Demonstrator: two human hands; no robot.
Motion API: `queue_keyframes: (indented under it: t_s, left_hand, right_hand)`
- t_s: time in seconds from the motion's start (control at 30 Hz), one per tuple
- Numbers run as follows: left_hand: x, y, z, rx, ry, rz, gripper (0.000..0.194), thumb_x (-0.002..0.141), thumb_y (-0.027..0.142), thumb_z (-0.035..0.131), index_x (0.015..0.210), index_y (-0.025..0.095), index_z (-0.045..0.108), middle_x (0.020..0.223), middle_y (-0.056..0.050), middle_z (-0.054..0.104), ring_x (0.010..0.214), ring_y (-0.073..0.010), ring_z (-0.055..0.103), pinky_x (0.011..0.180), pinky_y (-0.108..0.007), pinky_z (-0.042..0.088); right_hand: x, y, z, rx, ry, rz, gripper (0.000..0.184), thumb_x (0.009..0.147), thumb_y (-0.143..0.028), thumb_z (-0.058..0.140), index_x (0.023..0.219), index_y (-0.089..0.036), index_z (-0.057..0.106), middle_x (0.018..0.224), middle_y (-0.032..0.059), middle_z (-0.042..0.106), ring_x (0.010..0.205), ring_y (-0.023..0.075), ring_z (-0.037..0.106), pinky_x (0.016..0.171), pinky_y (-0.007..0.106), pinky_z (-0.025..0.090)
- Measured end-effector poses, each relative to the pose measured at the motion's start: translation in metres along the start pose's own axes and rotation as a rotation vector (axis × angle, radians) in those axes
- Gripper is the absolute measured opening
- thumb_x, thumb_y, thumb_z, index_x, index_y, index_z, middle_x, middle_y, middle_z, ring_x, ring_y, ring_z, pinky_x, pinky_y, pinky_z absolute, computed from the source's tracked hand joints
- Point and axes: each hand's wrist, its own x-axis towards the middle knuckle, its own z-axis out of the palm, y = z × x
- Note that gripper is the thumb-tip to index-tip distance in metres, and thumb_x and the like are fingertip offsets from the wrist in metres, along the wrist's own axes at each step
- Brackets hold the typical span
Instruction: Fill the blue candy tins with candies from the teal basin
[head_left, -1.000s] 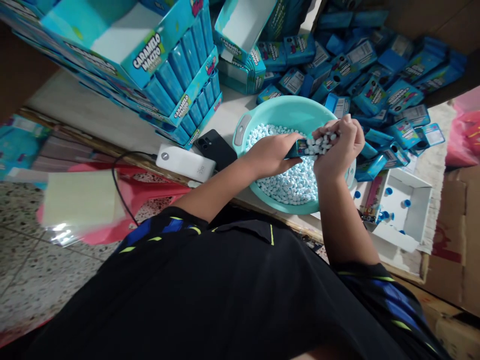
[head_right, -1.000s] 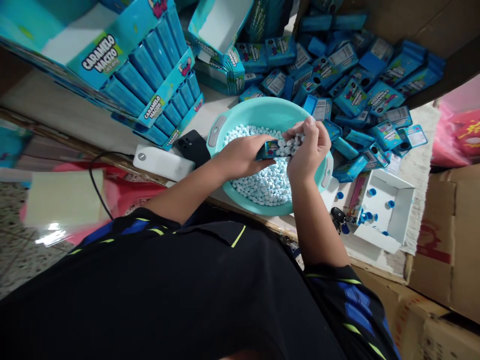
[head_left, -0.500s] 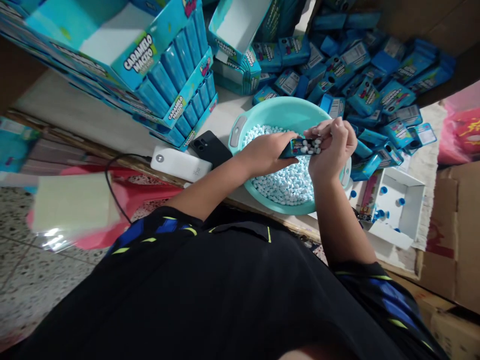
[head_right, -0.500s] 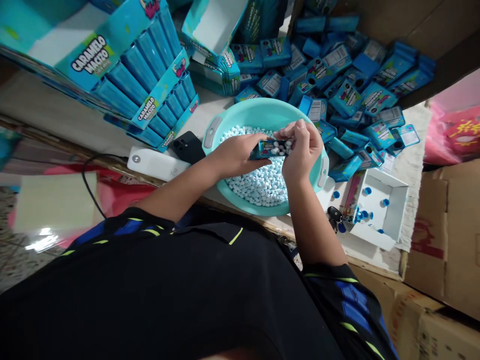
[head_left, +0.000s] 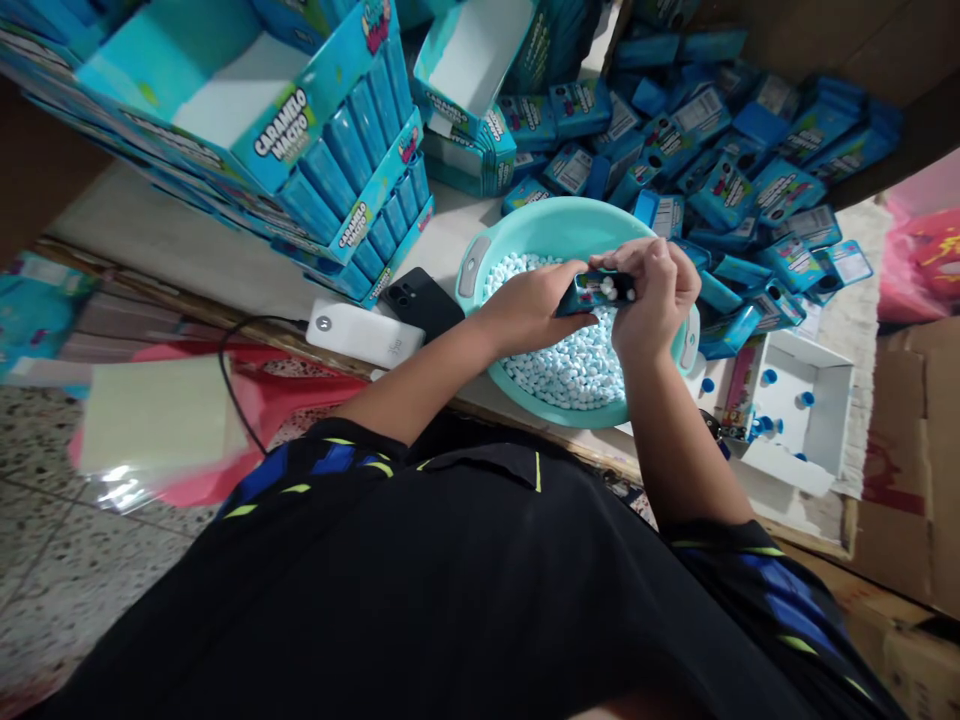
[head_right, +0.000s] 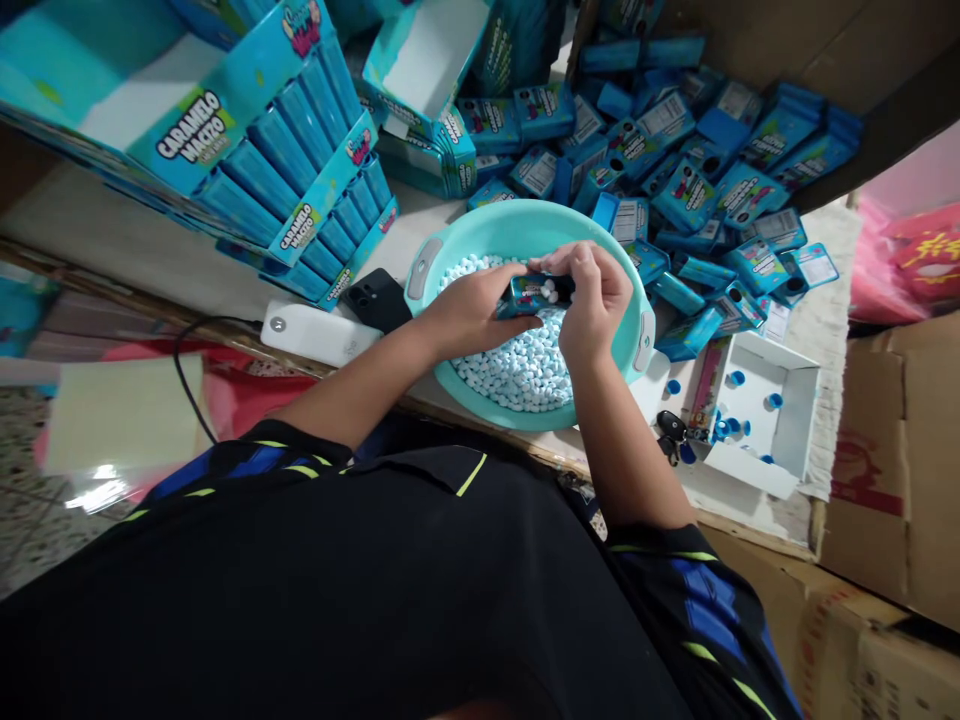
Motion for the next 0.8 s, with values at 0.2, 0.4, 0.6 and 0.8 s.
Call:
queue_keyframes:
  t_s: [0.2,0.4,0.6,0.8]
  left_hand:
    - [-0.003,0.001,-0.004,0.003,0.105,0.071,0.055,0.097,0.053,0.069,0.140,0.019,0.062,0.129,-0.014,0.076,0.118,-0.0298,0.073,0.097,-0.039,0.057]
    - [0.002,0.001,-0.005,0.009,0.123,-0.027,0.051,0.096,0.047,0.071,0.139,0.019,0.063,0.126,-0.013,0.077,0.115,-0.0291,0.074,0.093,-0.036,0.057]
    - [0.000,0.005,-0.004,0.055,0.150,-0.071,0.049,0.096,0.036,0.070,0.141,0.019,0.063,0.130,-0.013,0.076,0.121,-0.0303,0.072,0.098,-0.039,0.057]
    - [0.001,0.006,-0.002,0.085,0.144,-0.098,0.049,0.095,0.030,0.071,0.142,0.020,0.063,0.134,-0.013,0.075,0.125,-0.0316,0.070,0.102,-0.041,0.056]
  right_hand:
    - [-0.002,-0.010,-0.006,0.006,0.021,0.018,0.046,0.105,-0.060,0.045,0.114,-0.029,0.077,0.106,0.0103,0.073,0.113,0.0323,0.074,0.088,0.053,0.063]
    - [0.001,-0.004,-0.006,0.113,-0.041,-0.051,0.033,0.101,-0.053,0.055,0.091,-0.027,0.074,0.109,0.0082,0.073,0.114,0.0277,0.072,0.099,0.052,0.060]
    - [0.003,0.011,-0.004,0.140,0.019,-0.017,0.025,0.096,-0.051,0.063,0.096,-0.026,0.070,0.110,0.0088,0.072,0.109,0.0250,0.072,0.096,0.046,0.061]
    - [0.003,0.021,-0.005,0.044,0.025,0.066,0.026,0.098,-0.047,0.059,0.109,-0.026,0.072,0.103,0.0075,0.071,0.094,0.0229,0.071,0.086,0.044,0.062]
